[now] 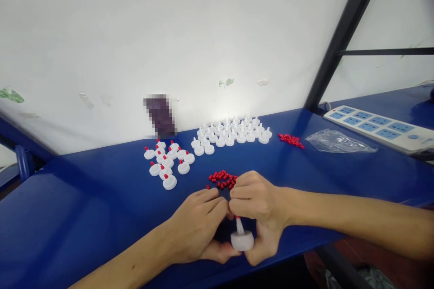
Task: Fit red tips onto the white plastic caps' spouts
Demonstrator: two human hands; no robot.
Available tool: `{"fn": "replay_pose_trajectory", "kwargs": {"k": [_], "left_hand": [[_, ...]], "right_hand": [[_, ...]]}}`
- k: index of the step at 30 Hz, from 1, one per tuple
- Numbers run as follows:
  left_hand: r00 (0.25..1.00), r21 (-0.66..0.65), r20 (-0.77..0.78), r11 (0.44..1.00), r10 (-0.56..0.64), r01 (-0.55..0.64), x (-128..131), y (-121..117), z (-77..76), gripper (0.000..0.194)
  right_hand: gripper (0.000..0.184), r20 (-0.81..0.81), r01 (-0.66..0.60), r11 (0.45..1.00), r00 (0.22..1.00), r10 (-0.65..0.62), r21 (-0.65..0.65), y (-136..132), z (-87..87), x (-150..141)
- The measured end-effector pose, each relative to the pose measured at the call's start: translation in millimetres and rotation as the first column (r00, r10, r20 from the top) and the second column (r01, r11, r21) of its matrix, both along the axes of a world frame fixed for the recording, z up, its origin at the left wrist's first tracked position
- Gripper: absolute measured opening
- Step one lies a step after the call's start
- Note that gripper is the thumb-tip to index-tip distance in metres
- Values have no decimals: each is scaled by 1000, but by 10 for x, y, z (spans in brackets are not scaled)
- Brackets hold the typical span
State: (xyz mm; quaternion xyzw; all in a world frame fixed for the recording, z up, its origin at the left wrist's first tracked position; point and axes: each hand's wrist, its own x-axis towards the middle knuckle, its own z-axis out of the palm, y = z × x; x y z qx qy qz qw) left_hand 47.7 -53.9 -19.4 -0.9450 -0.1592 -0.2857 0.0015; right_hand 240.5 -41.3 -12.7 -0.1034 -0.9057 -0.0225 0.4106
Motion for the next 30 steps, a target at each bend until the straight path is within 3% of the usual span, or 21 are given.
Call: {"fn": "replay_pose_trajectory", "kwargs": {"k": [6, 9, 12, 16, 20, 23, 26, 30], "left_hand": [[996, -84, -83, 996, -37, 30, -36, 14, 127, 41], [996, -69, -80, 997, -39, 33, -68, 59, 151, 43], [999, -190, -33, 982, -15, 9, -99, 102, 149, 54], [1000, -448, 11, 894, 27, -19, -96, 112, 154, 60], [997, -603, -2, 795, 82, -67, -63, 86, 155, 35], [994, -622, 0, 779, 109, -85, -61, 75, 134, 20], [983, -599, -1, 787, 185, -149, -79, 84, 109, 19], [967, -417, 29, 882, 255, -220, -114, 133, 89, 25]], "right_hand": [[22, 131, 0, 997, 991, -11, 83, -91, -37, -3], [18, 142, 99, 991, 984, -111, 91, -80, 12, 14], [18, 196, 191, 977, 959, -207, 96, -35, 61, 35], [18, 245, 280, 952, 921, -303, 124, -11, 66, 30], [10, 297, 324, 943, 896, -331, 73, -31, 29, -12], [18, 308, 286, 958, 914, -266, -22, -22, 26, -13], [29, 300, 147, 962, 951, -74, -228, 6, 82, 38], [21, 273, -5, 893, 951, 143, -450, 36, 205, 135]]}}
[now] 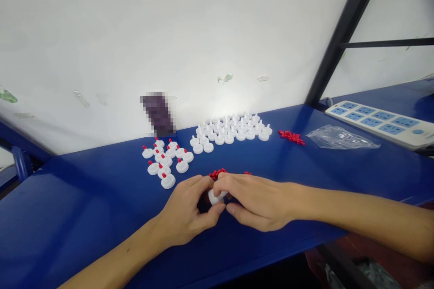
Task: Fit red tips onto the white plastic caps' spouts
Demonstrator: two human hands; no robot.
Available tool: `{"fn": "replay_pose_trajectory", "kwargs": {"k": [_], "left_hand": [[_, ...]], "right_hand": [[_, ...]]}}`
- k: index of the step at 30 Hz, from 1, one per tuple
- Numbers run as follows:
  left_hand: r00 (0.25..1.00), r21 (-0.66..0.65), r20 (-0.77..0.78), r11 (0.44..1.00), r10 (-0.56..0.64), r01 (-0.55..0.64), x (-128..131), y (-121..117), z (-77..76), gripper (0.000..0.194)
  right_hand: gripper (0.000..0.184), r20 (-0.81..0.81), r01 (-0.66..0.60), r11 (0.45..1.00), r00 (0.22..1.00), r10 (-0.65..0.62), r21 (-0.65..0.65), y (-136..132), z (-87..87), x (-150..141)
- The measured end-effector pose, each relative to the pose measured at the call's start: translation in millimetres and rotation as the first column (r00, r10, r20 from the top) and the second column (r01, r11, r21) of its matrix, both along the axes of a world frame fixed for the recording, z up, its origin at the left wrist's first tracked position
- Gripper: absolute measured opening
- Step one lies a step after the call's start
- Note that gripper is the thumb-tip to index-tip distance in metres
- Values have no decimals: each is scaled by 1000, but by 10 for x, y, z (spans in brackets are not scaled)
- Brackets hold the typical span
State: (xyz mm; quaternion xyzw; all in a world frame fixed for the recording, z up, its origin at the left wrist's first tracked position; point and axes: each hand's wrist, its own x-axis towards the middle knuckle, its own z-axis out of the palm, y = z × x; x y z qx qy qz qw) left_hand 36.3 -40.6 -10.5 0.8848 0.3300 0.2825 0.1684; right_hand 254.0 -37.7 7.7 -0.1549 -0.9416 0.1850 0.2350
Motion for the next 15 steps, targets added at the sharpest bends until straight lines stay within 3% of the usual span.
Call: {"fn": "replay_pose_trajectory", "kwargs": {"k": [3, 7, 11, 15], "left_hand": [[999, 166, -29, 986, -18, 23, -37, 44, -10, 25], [996, 185, -68, 980, -57, 68, -95, 85, -39, 30], [997, 206, -75, 978, -5, 20, -135, 124, -81, 33], [993, 156, -102, 987, 56, -40, -148, 155, -92, 30]], "right_hand": [[15, 15, 36, 996, 999, -35, -88, 12, 54, 33], [6, 25, 134, 987, 991, -132, -88, 50, 45, 34], [14, -9, 192, 980, 981, -192, 43, 145, 16, 74], [17, 113, 179, 966, 973, -201, 185, 207, 51, 149]]}}
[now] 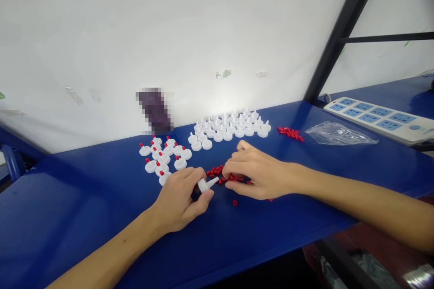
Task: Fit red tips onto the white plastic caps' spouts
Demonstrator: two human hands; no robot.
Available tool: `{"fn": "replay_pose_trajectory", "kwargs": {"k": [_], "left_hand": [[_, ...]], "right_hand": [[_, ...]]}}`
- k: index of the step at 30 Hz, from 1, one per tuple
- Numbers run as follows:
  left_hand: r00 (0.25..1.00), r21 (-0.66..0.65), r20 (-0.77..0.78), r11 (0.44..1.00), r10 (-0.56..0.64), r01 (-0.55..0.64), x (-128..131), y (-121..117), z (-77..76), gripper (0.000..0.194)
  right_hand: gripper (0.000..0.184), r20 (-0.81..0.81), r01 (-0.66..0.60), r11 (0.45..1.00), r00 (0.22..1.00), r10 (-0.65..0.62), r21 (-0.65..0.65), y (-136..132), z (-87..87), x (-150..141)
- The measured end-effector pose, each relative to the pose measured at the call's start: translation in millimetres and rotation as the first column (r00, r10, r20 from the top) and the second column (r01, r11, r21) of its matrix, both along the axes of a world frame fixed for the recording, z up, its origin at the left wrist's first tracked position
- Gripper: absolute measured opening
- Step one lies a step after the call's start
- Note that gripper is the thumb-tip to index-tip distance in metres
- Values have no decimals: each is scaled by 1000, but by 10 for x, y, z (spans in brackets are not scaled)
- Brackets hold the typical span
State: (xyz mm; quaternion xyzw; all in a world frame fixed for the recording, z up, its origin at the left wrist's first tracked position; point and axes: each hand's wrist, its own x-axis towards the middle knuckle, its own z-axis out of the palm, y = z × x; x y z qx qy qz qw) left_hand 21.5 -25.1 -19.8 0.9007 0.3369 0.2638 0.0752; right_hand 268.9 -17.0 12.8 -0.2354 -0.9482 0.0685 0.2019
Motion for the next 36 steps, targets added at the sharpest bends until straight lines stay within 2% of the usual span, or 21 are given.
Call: {"fn": "replay_pose_trajectory", "kwargs": {"k": [4, 8, 10, 12, 15, 18, 20, 24, 30, 36], "left_hand": [[1000, -49, -17, 999, 22, -23, 11, -8, 21, 29], [999, -51, -39, 999, 10, -12, 24, -27, 30, 29], [999, -50, -37, 999, 0, -2, 24, -28, 30, 29], [999, -49, -27, 998, -29, 27, 22, -25, 32, 32], [994, -36, -4, 993, -110, 110, 22, -21, 38, 45], [986, -4, -9, 986, -168, 168, 33, -22, 46, 55], [984, 10, -23, 984, -176, 176, 44, -22, 51, 57], [980, 23, -49, 981, -190, 192, 69, -27, 61, 52], [977, 43, -53, 977, -205, 208, 73, -36, 43, 49], [978, 22, -72, 980, -193, 195, 53, -8, 9, 46]], "right_hand": [[19, 169, -37, 997, 984, 49, -74, -48, 68, 21], [13, 222, -94, 990, 968, 115, -101, -85, 62, -9], [10, 164, -90, 992, 981, 103, -88, -73, 29, -21], [5, 43, -24, 997, 999, 28, -79, -51, -7, -26], [11, -94, 60, 992, 993, -70, -112, -33, -55, -36], [11, -118, 24, 989, 992, -41, -146, -48, -104, -67], [9, -118, 8, 995, 993, -20, -103, -71, -141, -97], [9, -154, 26, 999, 988, -20, 40, -108, -194, -133], [10, -189, -1, 999, 982, 8, 40, -108, -191, -123], [3, -245, -8, 994, 969, 34, 106, -121, -161, -139]]}}
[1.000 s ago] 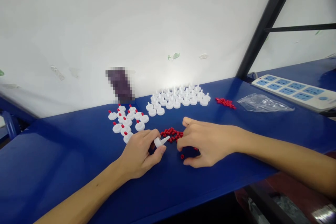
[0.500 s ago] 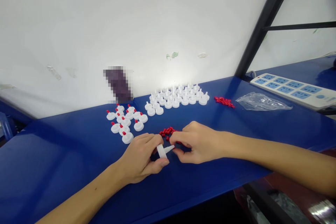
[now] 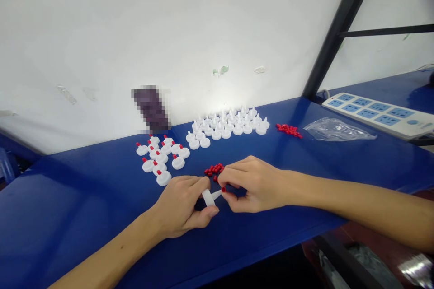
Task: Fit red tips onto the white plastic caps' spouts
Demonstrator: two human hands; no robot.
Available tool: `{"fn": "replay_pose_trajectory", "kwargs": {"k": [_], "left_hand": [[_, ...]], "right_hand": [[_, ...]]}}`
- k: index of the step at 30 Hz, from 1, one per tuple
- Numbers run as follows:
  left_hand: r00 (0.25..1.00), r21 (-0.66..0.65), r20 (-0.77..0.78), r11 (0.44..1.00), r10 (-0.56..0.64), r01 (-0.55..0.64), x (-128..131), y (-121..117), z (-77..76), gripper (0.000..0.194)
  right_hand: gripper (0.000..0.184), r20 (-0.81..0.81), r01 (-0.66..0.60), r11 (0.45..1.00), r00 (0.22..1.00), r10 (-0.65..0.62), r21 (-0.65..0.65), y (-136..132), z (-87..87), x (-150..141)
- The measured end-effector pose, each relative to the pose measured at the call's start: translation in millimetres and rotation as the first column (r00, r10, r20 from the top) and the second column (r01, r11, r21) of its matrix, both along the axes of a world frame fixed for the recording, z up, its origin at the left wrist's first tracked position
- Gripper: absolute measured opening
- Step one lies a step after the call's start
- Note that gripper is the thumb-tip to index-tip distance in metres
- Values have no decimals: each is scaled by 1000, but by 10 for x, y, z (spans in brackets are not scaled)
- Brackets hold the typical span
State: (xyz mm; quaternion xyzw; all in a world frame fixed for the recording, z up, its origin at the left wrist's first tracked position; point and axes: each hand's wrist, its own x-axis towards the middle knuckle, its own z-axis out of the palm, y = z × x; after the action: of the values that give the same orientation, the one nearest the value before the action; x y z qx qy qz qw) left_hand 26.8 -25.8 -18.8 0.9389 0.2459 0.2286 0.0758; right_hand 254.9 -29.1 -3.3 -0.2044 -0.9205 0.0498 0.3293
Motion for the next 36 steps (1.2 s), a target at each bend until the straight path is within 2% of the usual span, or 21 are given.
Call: {"fn": "replay_pose_trajectory", "kwargs": {"k": [6, 20, 27, 32, 36], "left_hand": [[998, -26, 61, 1000, 6, -4, -13, -11, 25, 46], [999, -128, -48, 992, 10, -17, -15, -23, -6, 36], [997, -120, -61, 991, 46, -53, -22, -11, -24, 37], [1000, -114, 21, 993, -9, 12, -42, 2, -23, 40], [991, -101, 122, 993, -55, 67, -25, -17, 14, 48]], "right_hand": [[3, 18, 9, 1000, 1000, -9, 28, 31, -2, 19], [7, 75, 50, 993, 995, -58, 110, 28, -26, 13], [11, 79, 27, 960, 996, -51, 280, 52, -4, 11], [10, 25, -13, 993, 1000, 10, 113, 31, 60, 62], [14, -17, -59, 984, 998, 63, 165, 48, 63, 74]]}}
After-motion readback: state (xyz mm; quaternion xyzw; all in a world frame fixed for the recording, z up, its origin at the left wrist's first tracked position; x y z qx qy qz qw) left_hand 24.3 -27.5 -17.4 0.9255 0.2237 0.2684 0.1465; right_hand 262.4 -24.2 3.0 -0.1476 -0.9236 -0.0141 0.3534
